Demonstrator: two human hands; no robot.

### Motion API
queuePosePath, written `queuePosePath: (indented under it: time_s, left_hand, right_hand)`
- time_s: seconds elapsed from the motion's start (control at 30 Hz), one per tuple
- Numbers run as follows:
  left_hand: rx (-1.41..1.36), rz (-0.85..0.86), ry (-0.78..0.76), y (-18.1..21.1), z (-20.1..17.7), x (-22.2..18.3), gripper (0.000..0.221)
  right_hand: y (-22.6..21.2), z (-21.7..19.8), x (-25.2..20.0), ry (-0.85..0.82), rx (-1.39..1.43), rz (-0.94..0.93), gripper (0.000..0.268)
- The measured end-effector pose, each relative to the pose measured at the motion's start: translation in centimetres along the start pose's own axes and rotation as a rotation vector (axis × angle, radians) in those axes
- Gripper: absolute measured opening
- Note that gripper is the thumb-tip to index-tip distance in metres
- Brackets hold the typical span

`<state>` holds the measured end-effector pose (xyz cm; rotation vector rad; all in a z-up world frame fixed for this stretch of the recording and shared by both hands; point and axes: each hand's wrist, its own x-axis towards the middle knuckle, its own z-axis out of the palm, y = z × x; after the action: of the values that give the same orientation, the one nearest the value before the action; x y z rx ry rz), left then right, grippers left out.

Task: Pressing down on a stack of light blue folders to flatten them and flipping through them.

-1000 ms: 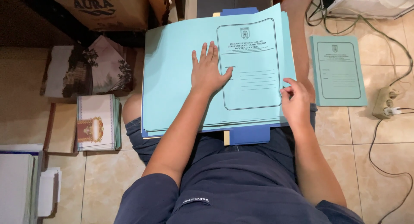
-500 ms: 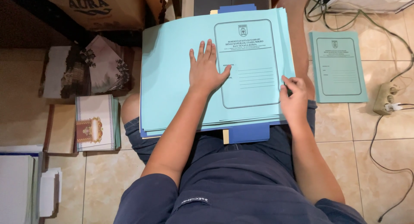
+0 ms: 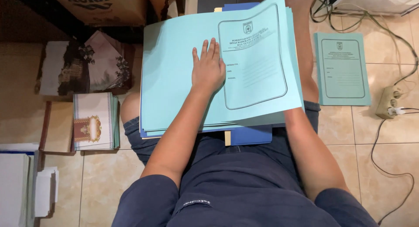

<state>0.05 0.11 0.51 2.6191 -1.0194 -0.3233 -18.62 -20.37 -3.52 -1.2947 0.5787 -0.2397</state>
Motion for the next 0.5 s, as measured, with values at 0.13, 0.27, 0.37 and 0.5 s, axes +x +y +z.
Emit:
queuePosePath:
  time_s: [0.13,0.27,0.37,0.5]
  left_hand:
    - [-0.059,0.013,0.031,-1.6,1.1,0.8,0.057]
    - [-1.256,-0.073,0.152,-6.5,0.3,1.5,0.059]
    - [-1.823,-0.021,0.211,-12.7,-3.9,-1.5,0.078]
    - [-1.887,0.356,0.235,-19.6,-8.0,-7.5,0.071]
  right_hand:
    - [3.3,3.0,2.7,-0.089,-0.016,0.127,0.054]
    - [-1.0,10.5,1.5,-0.228,-0.731,-0.206,0.064]
    - [-3.8,12.9,0.1,-0.305,-1.432,-0.582,0.074]
    - [-3.9,12.9,0.4,-0.285,-1.399,-0.540,0.083]
